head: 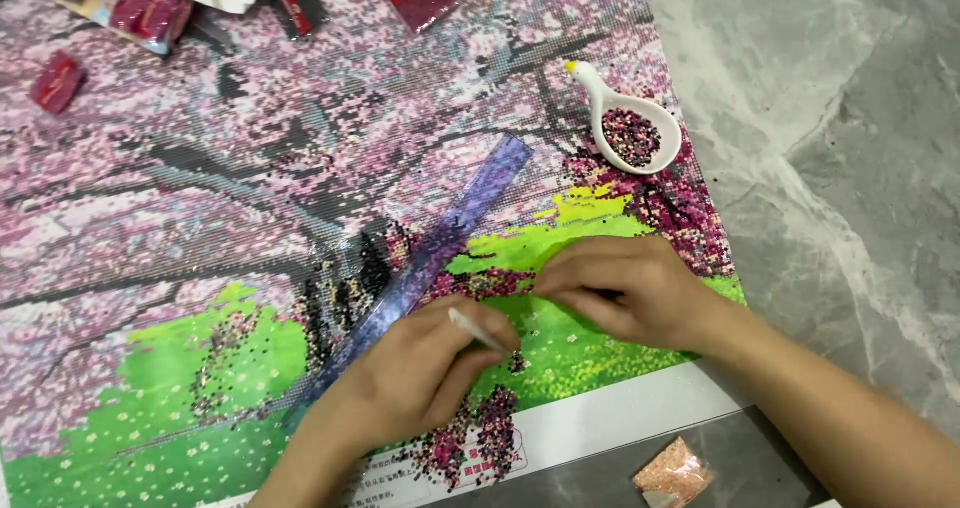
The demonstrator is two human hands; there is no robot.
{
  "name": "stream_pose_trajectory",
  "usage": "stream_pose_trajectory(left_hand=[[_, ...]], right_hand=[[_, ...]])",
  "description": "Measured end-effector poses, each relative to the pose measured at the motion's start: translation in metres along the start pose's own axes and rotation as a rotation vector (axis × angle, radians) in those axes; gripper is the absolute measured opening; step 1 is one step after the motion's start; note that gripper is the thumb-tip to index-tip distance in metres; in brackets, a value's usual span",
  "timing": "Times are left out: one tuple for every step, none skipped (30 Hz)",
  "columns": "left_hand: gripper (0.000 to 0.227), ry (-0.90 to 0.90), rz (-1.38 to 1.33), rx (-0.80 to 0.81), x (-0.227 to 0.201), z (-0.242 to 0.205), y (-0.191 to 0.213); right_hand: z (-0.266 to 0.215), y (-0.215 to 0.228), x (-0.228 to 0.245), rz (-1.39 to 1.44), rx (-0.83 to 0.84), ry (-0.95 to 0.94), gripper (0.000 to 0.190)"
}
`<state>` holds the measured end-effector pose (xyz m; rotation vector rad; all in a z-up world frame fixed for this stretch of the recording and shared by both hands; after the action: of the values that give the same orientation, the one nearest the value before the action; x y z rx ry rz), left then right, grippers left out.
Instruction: A person is performing diamond painting by placing small resin beads onto a coded adhesive canvas using a pen tool and a ruler for alignment.
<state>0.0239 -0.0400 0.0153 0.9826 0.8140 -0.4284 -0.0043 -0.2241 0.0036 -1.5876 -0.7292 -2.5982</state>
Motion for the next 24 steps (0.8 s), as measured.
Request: stream_pose_trajectory(left_hand=[[0.011,0.027,0.002,0.034,0.002,-0.001,0.001],[0.011,0.03,-0.002,0.039,0.003,0.0,0.001],[0.009,0.006,-0.003,0.051,0.002,0.001,0.002],[0.008,-0.017,-0.003,0.063,0.001,0.001,0.002],[0.008,-0.015,-0.007,0.067,0.002,0.001,0.003],[0.008,-0.027,-0.01,0.076,0.002,0.001,0.004],[0.009,-0.041,-0.013,0.083,0.001,0.001,0.005],[0.009,-0.041,-0.016,0.086,0.002,0.002,0.005],[0.008,-0.031,-0.013,0.101,0.002,0.002,0.004],[0.007,-0.021,-0.01,0.117,0.002,0.001,0.004],[0.007,-0.019,-0.011,0.116,0.002,0.001,0.004],[0.008,-0.02,-0.005,0.117,0.002,0.001,0.003],[0.008,-0.022,0.001,0.118,0.002,0.001,0.003],[0.008,-0.02,0.0,0.117,0.002,0.001,0.001],[0.005,-0.047,0.019,0.052,0.001,0.001,0.001],[0.005,-0.074,0.039,-0.013,0.0,0.001,0.002],[0.005,-0.074,0.037,-0.012,0.001,0.001,-0.001],[0.004,-0.041,0.058,-0.08,0.003,0.001,0.0],[0.008,-0.009,0.079,-0.149,0.004,0.001,0.0],[0.008,-0.01,0.077,-0.149,0.005,0.001,-0.005],[0.007,0.031,0.081,-0.153,0.008,0.0,-0.009],[0.007,0.072,0.086,-0.157,0.01,-0.001,-0.013],[0.007,0.074,0.087,-0.158,0.011,-0.001,-0.016],[0.006,0.025,0.105,-0.174,0.01,0.0,-0.019]], right_hand=[[0.001,-0.002,0.002,-0.019,0.016,0.026,0.013],[-0.001,-0.002,0.0,-0.016,0.012,0.02,0.013],[-0.002,-0.003,0.0,-0.032,0.002,0.033,0.013],[-0.004,-0.003,-0.001,-0.049,-0.008,0.046,0.013],[-0.005,-0.003,-0.002,-0.047,-0.011,0.041,0.013],[-0.006,-0.005,-0.001,-0.058,0.001,0.053,0.013],[-0.007,-0.005,-0.001,-0.071,0.014,0.066,0.014],[-0.008,-0.006,-0.001,-0.07,0.012,0.062,0.014],[-0.009,-0.006,-0.001,-0.092,0.017,0.087,0.015],[-0.01,-0.008,-0.001,-0.114,0.022,0.112,0.016],[-0.01,-0.008,0.0,-0.111,0.024,0.112,0.016],[-0.01,-0.009,0.002,-0.136,0.037,0.144,0.016],[-0.01,-0.01,0.004,-0.161,0.05,0.176,0.016],[-0.008,-0.01,0.005,-0.159,0.051,0.175,0.016],[-0.007,-0.01,0.008,-0.189,0.05,0.217,0.014],[-0.007,-0.009,0.011,-0.22,0.049,0.26,0.012],[-0.005,-0.007,0.013,-0.22,0.049,0.258,0.012],[-0.004,-0.007,0.015,-0.298,0.08,0.263,0.01],[-0.003,-0.007,0.017,-0.376,0.112,0.267,0.014],[-0.002,-0.006,0.018,-0.376,0.113,0.265,0.014],[-0.002,-0.006,0.018,-0.413,0.14,0.274,0.016],[-0.001,-0.007,0.018,-0.45,0.166,0.282,0.018],[0.001,-0.007,0.02,-0.448,0.167,0.283,0.018],[0.002,-0.009,0.022,-0.452,0.196,0.289,0.017]])
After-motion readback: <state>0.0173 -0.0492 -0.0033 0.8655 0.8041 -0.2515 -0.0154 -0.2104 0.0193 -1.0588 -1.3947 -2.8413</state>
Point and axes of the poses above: each hand's wrist, its own z-axis towards the middle knuckle, its own y-axis out of the back of the hand, x = y × z, the point moved 5 cm from there along z, towards the middle knuckle, and after that the axes turned 13 degrees about z, right-handed, at the moved point
